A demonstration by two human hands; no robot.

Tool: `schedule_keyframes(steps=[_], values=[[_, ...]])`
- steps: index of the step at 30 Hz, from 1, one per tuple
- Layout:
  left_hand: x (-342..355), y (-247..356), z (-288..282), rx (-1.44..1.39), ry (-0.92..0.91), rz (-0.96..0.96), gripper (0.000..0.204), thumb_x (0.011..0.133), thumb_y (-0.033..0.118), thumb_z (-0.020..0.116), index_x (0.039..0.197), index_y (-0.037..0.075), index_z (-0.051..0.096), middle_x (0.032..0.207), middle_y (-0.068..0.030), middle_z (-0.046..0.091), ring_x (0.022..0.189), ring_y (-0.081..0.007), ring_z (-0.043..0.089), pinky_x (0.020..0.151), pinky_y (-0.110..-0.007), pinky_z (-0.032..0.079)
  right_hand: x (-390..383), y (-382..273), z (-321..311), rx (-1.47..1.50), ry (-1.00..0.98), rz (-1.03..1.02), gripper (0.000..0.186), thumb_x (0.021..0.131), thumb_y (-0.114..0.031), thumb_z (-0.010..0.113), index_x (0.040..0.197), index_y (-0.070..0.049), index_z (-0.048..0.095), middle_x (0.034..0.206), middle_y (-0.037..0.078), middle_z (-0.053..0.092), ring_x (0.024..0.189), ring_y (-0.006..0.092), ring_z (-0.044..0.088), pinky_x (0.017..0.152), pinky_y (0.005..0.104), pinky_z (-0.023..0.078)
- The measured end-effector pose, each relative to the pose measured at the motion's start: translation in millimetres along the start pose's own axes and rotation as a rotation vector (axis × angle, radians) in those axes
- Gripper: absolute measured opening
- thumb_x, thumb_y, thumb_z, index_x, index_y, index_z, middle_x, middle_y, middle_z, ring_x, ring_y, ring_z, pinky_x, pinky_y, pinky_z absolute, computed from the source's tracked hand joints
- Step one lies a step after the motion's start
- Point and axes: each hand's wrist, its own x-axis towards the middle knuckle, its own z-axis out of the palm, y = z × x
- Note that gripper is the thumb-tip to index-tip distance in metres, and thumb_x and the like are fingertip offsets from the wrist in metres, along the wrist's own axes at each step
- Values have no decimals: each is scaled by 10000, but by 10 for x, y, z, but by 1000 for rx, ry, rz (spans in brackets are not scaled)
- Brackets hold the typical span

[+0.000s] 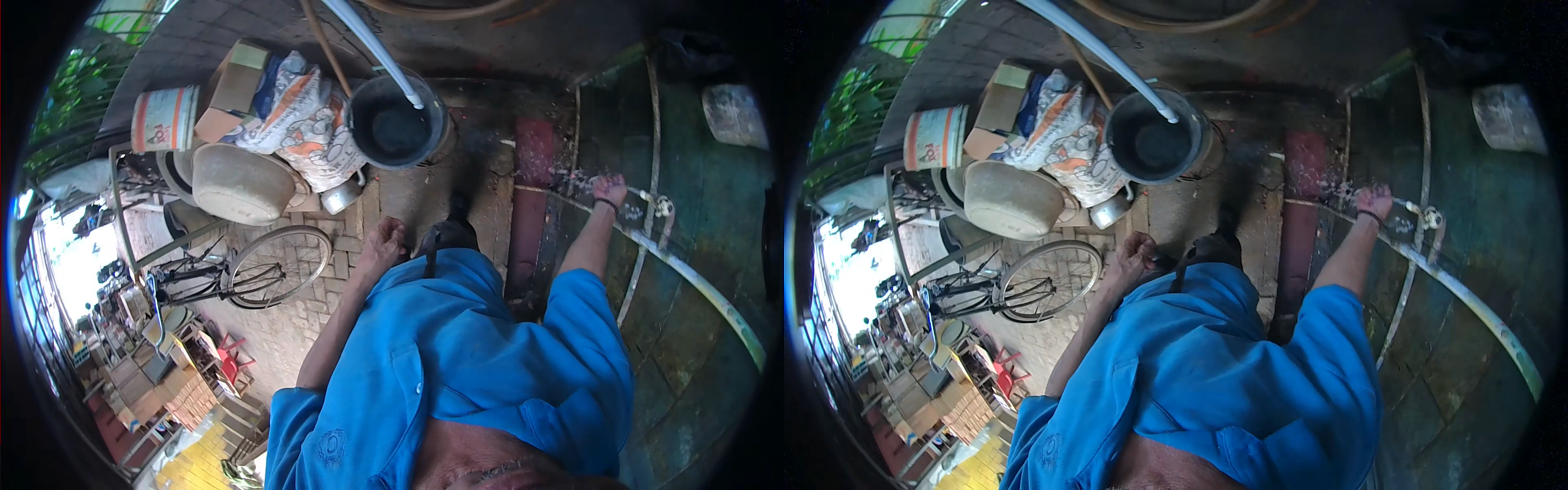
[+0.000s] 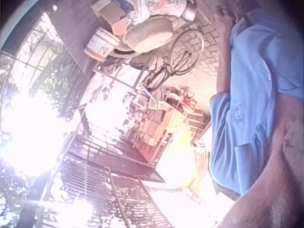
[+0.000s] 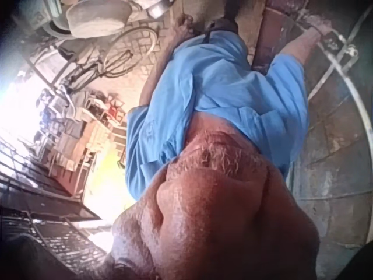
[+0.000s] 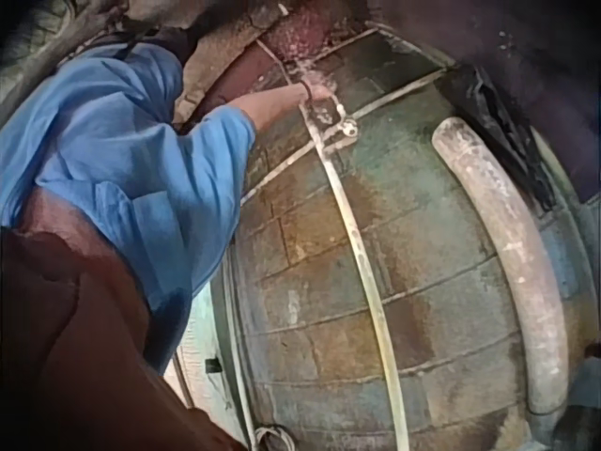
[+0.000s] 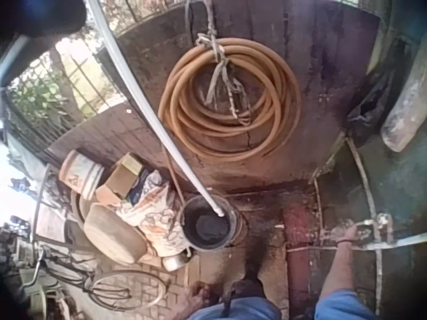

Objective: Trace shapes using a stencil onto a wooden board and organize completed panels.

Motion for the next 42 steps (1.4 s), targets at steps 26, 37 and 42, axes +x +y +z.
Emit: schedule_keyframes(steps=[26,37,42], values=[[-139,-48,32,114,112,88,243,967,187,541,1116,7,610,960,-195,683,945,-332,670,834,-424,524,272,-113,-185,279,-228,12,476,939,-552,610,875,-82,577,548,-7,319,462,126,320,417,275,248],[37,-16,56,91,50,123,293,981,243,552,1123,-3,625,985,-229,684,950,-370,668,838,-445,524,571,-254,-641,273,-602,-48,287,954,-283,487,824,-30,528,651,76,481,570,207,471,532,351,389],[211,-254,79,-1,5,93,408,1024,337,512,1121,-36,647,1035,-260,688,973,-392,672,854,-469,511,441,-202,-498,412,-294,-142,254,984,-186,556,1018,64,585,924,217,628,896,393,626,853,503,545]])
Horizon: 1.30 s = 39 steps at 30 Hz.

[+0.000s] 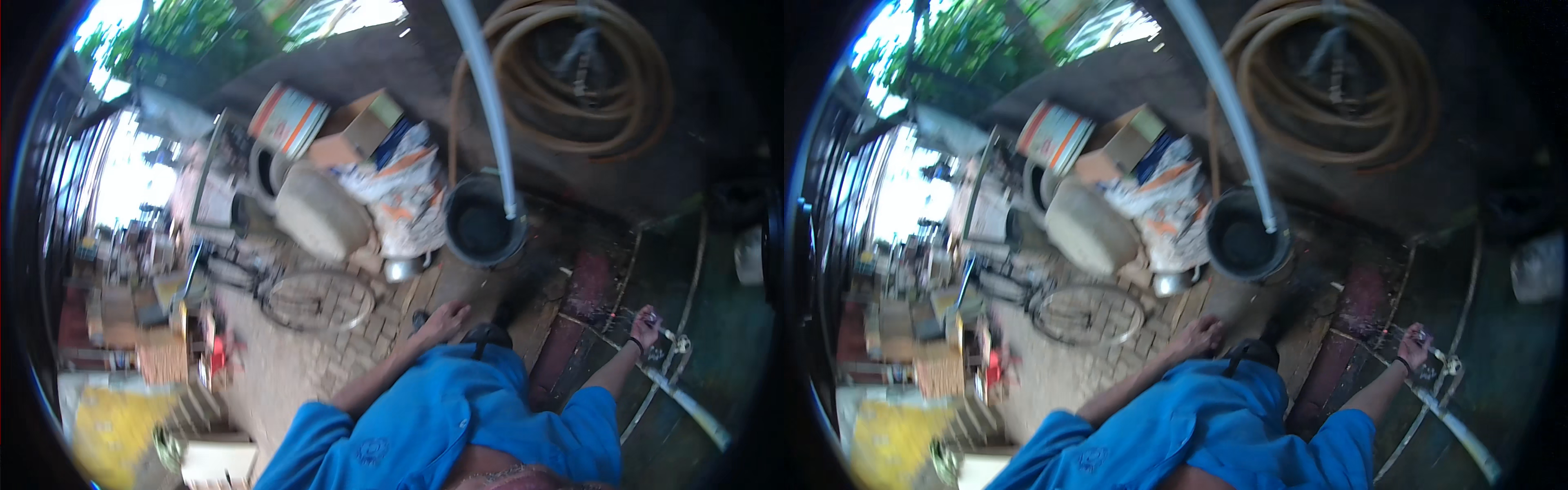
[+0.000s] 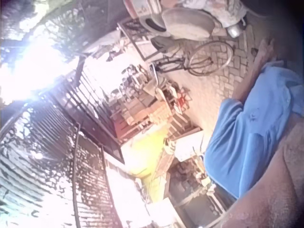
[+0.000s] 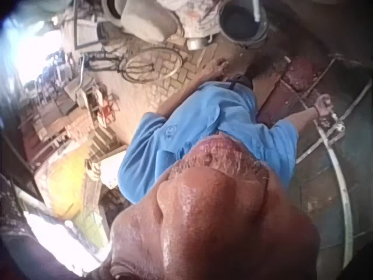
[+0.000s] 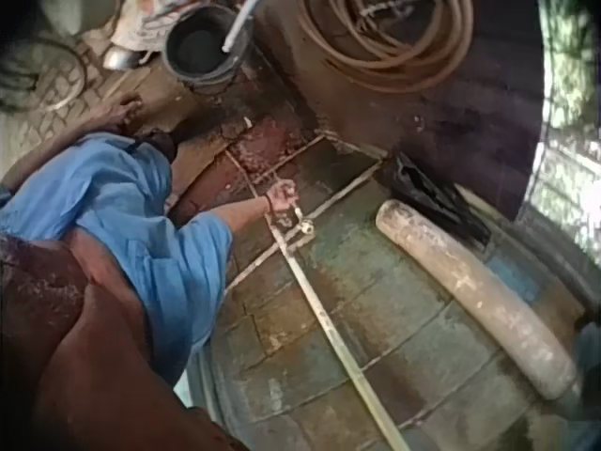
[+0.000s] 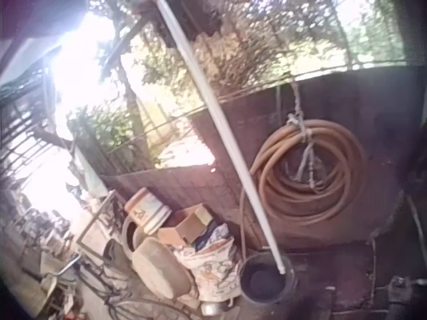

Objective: Trace shapes using a stencil onto a wooden board and organize completed panels.

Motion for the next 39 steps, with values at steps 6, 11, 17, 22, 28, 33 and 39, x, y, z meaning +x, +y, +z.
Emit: schedule_keyframes(steps=[6,11,17,22,28,33,39], values=[[40,-79,5,-138,-78,-39,288,1045,283,545,1107,6,597,804,-51,607,725,-138,595,642,-302,493,-220,147,272,132,-10,-6,154,876,-126,697,916,9,635,869,179,687,818,361,664,955,536,553],[93,-18,0,-179,-80,-30,287,1045,284,546,1108,10,603,817,-38,615,716,-126,592,646,-281,493,-272,341,462,13,272,-63,144,915,-150,669,903,-12,629,720,96,627,614,211,598,582,288,576],[129,59,-65,-29,-111,-13,346,1026,332,548,1112,6,626,864,-67,654,744,-130,637,678,-288,519,-237,271,337,-213,417,-152,237,996,-312,612,885,-103,628,699,-9,513,464,98,392,366,280,320],[124,54,-99,-79,-153,-25,411,1038,383,545,1194,5,586,923,-70,668,807,-146,688,677,-272,535,-573,303,642,-386,558,-131,346,971,-433,615,782,-150,548,568,-20,435,447,142,412,379,293,329],[194,132,-86,-66,-233,-23,407,1044,392,541,1188,14,580,896,-63,652,774,-145,679,662,-274,538,-1273,22,884,-30,641,-283,149,898,-199,716,873,-144,580,698,-9,537,462,140,449,448,252,411],[357,42,-97,-151,-285,-38,308,1054,325,531,1179,47,578,889,-72,654,760,-155,678,644,-295,551,-1828,-487,1044,-690,403,-1003,283,892,-28,685,1160,-61,602,894,37,606,796,167,618,737,309,543],[248,299,-60,-79,-240,-12,323,1046,368,559,1123,58,608,868,-42,672,757,-128,675,679,-268,524,-2439,-875,2649,-1913,127,-1112,459,817,-254,786,1218,-77,652,1155,176,675,1041,353,685,849,423,553]])
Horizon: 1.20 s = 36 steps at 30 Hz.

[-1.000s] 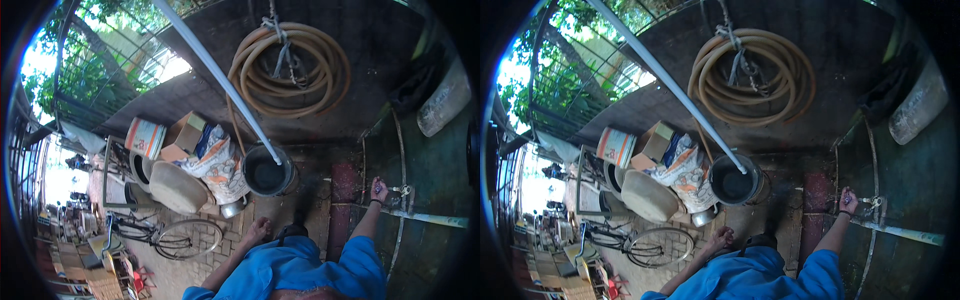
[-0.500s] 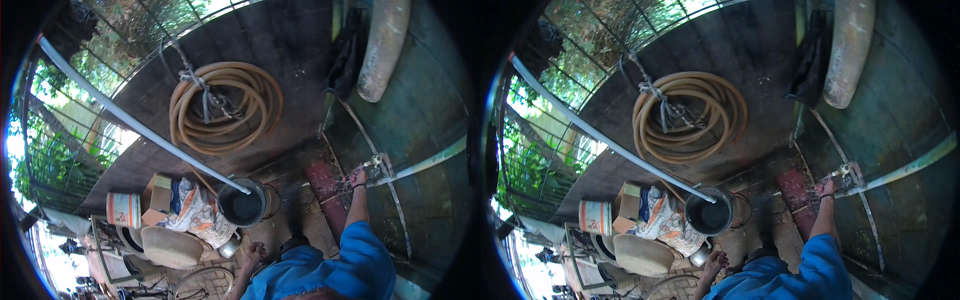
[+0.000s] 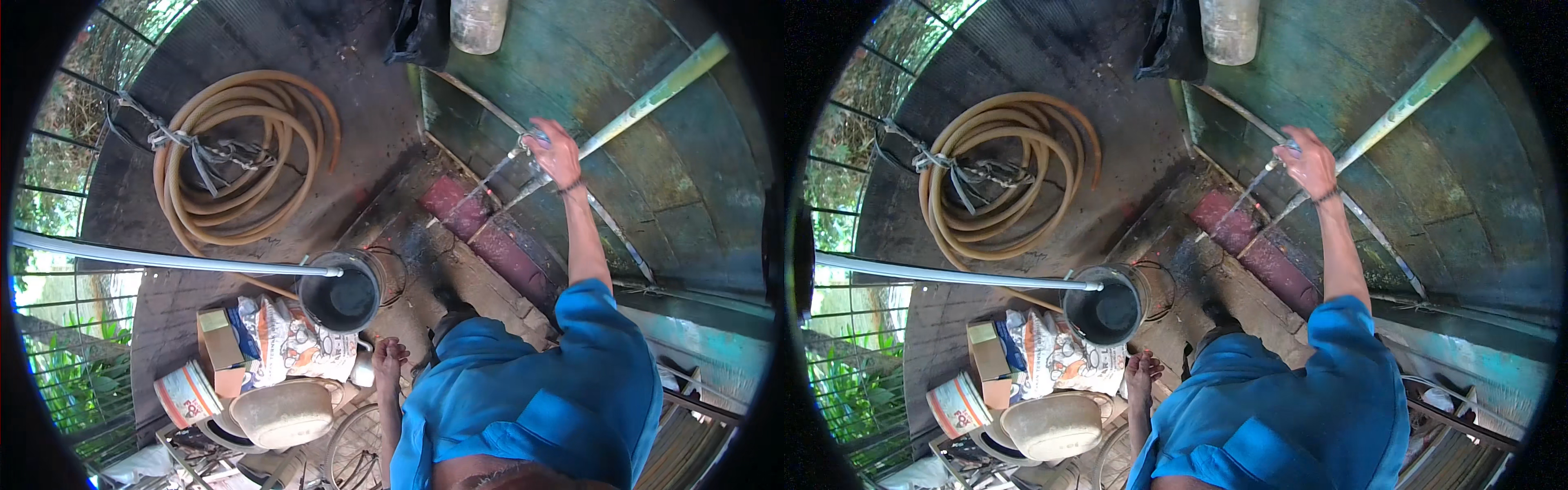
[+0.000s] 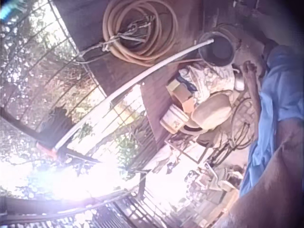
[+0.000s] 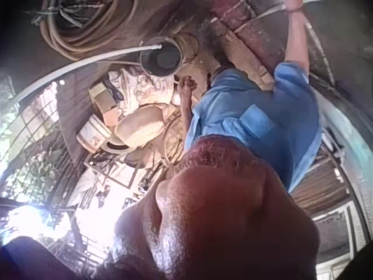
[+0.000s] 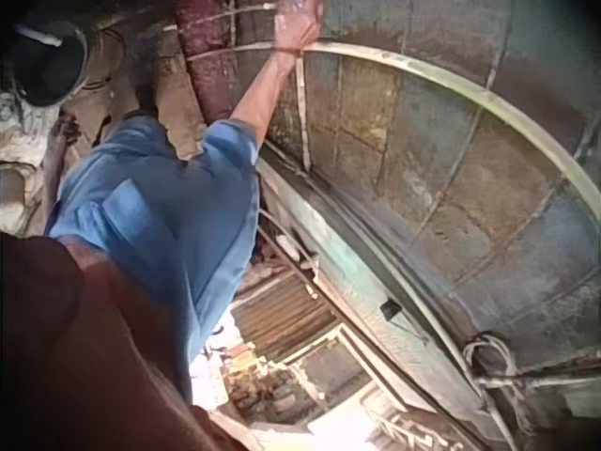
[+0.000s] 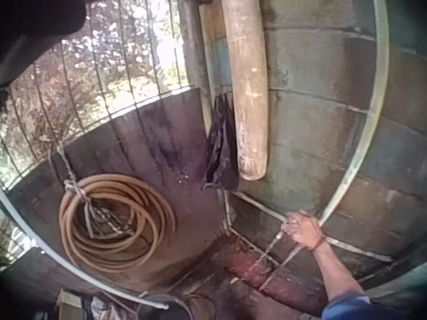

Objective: Trace shapes using a stencil onto a wooden board and organize completed panels.

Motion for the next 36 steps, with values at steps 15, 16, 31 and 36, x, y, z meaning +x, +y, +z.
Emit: schedule_keyframes(steps=[15,16,31,36], values=[[144,-432,-179,-121,102,127,317,1044,336,562,1072,26,621,840,-44,656,705,-118,634,617,-269,519,216,381,373,-356,-443,-217,308,805,-207,743,989,24,658,1018,293,656,946,469,649,805,526,543],[132,-373,-97,-174,101,143,314,1044,327,558,1062,20,624,834,-44,653,696,-118,625,607,-271,518,202,403,319,-362,-465,-210,335,812,-240,754,982,31,655,984,286,664,924,472,653,788,527,542],[-190,-616,-302,-296,243,231,294,1023,266,565,1118,-4,632,873,-72,675,739,-150,666,637,-284,542,-604,-475,379,-45,-240,178,188,832,-117,707,845,-7,556,797,188,650,747,377,667,644,482,528],[-726,-1000,-721,-289,409,335,316,1012,311,557,989,11,651,784,-68,646,711,-137,598,631,-317,490,-1547,-960,1476,979,-1279,554,126,890,-58,691,867,-103,575,691,6,532,582,156,575,480,274,474]])
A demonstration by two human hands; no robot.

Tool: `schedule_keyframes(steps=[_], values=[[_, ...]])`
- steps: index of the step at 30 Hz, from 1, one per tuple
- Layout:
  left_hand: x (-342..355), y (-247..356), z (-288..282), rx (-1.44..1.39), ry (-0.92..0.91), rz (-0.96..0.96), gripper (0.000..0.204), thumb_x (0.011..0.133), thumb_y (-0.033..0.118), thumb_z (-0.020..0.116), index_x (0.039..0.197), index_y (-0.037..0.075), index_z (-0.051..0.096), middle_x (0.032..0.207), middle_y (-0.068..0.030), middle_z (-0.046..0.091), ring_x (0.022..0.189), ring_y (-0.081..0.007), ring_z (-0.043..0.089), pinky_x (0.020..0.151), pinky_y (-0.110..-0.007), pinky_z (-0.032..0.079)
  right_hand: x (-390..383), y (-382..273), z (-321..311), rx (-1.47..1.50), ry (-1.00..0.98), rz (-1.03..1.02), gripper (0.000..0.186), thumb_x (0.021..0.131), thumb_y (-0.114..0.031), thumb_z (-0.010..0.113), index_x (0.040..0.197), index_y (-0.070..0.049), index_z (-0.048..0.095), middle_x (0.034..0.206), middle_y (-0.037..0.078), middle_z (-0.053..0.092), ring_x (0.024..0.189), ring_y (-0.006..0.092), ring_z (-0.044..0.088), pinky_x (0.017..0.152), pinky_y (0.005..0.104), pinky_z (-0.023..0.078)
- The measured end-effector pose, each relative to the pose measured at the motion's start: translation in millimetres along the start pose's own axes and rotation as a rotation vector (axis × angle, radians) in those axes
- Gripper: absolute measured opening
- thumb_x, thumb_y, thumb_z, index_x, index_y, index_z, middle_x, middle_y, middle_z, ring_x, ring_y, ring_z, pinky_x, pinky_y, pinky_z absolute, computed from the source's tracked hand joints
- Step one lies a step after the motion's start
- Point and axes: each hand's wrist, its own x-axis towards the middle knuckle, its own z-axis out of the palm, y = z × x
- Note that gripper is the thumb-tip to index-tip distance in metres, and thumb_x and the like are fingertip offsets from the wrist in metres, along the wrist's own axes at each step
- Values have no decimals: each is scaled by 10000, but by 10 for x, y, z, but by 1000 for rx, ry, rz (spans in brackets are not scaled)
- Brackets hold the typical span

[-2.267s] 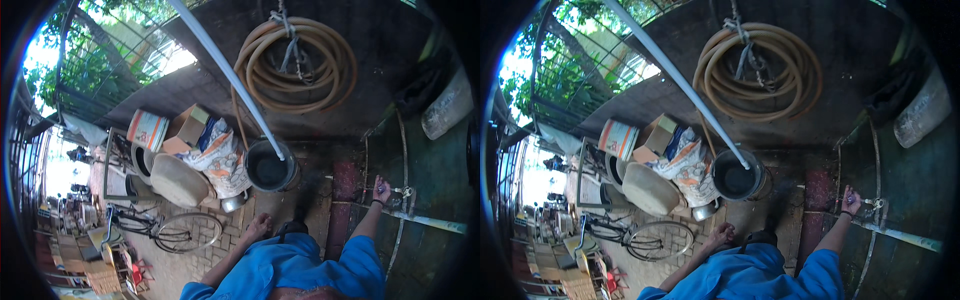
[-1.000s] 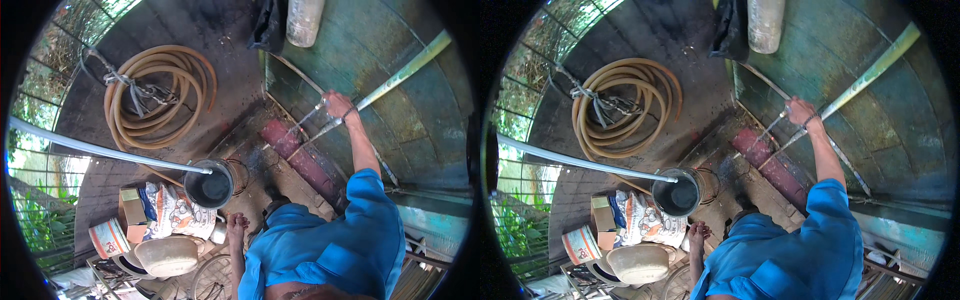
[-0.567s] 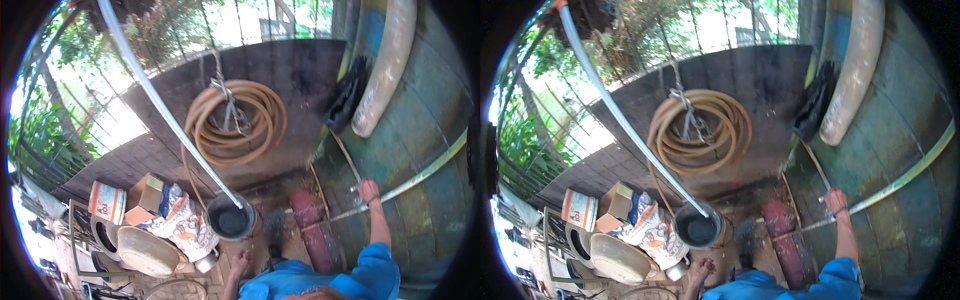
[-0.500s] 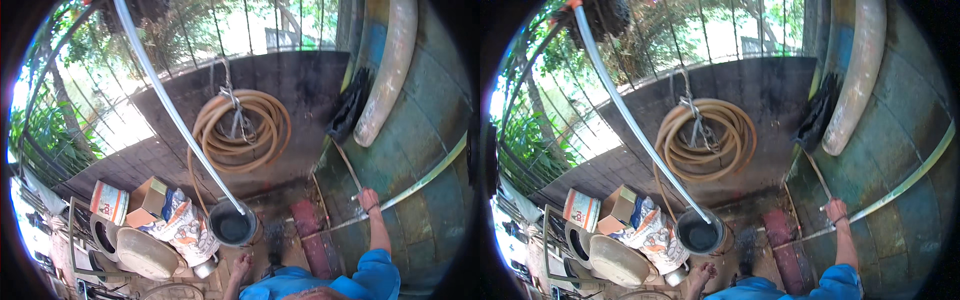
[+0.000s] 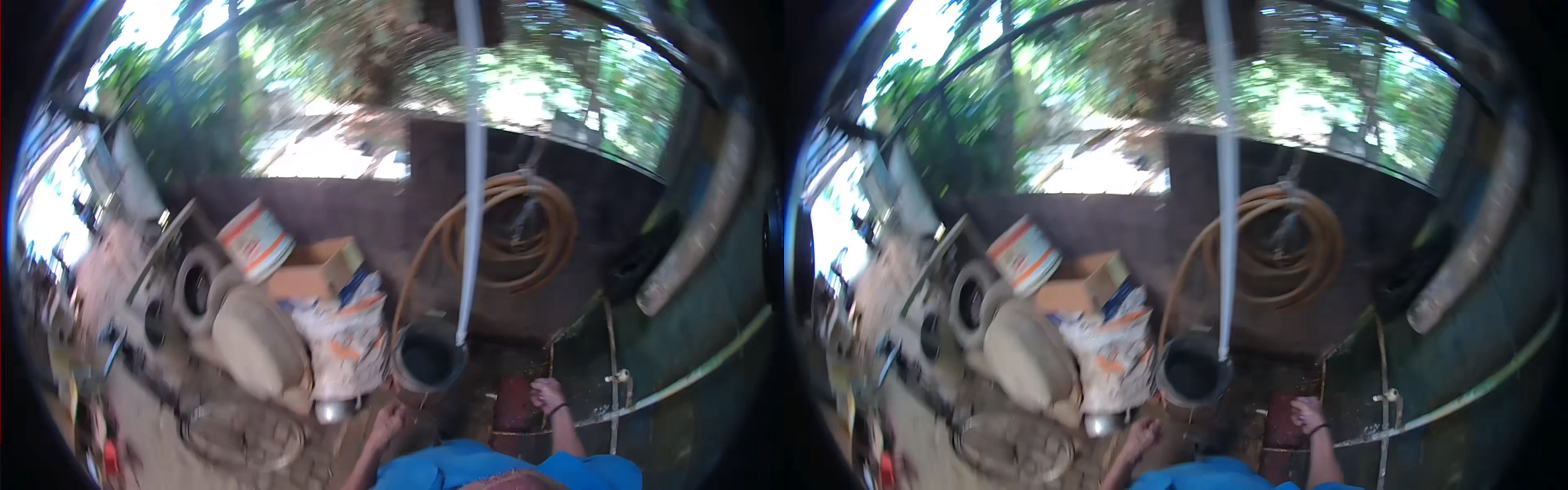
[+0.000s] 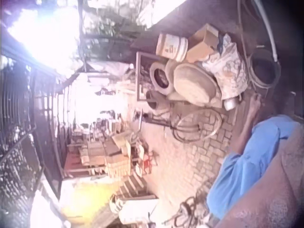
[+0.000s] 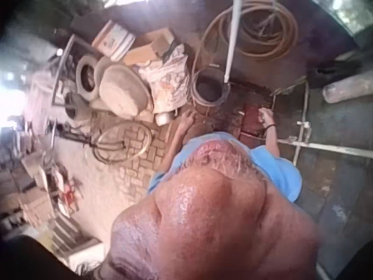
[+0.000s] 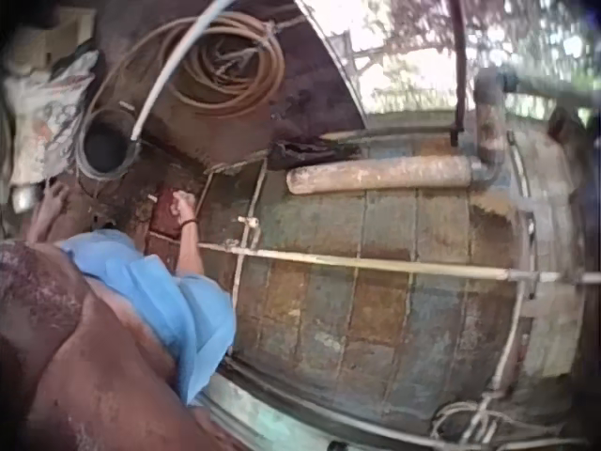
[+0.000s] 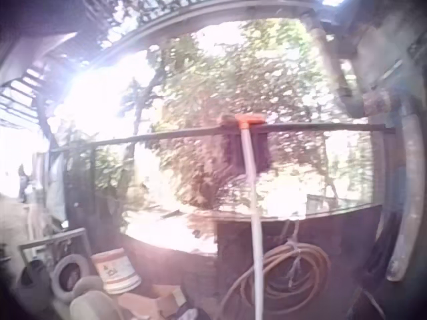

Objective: Trace shapes using a stencil onto a wooden board and organize completed panels.

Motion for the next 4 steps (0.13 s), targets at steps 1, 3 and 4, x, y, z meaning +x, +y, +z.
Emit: schedule_keyframes(steps=[1,3,4], values=[[-127,108,-170,81,49,1,334,998,328,564,942,11,655,734,-71,631,697,-150,588,627,-340,484,65,67,535,9,-18,-20,121,899,-76,699,889,-96,580,687,5,535,582,159,581,488,288,490],[-318,139,-540,99,119,77,333,998,330,552,916,22,649,734,-70,632,697,-158,586,637,-343,481,-48,24,1753,-56,-116,19,106,931,-119,699,969,-82,607,725,11,571,633,178,641,541,333,556],[-505,299,-714,59,125,58,297,994,335,570,968,51,654,765,-51,649,702,-156,586,638,-344,482,-64,26,2304,-161,-159,92,158,938,-151,701,1063,-89,626,754,26,596,688,213,679,664,402,626]])
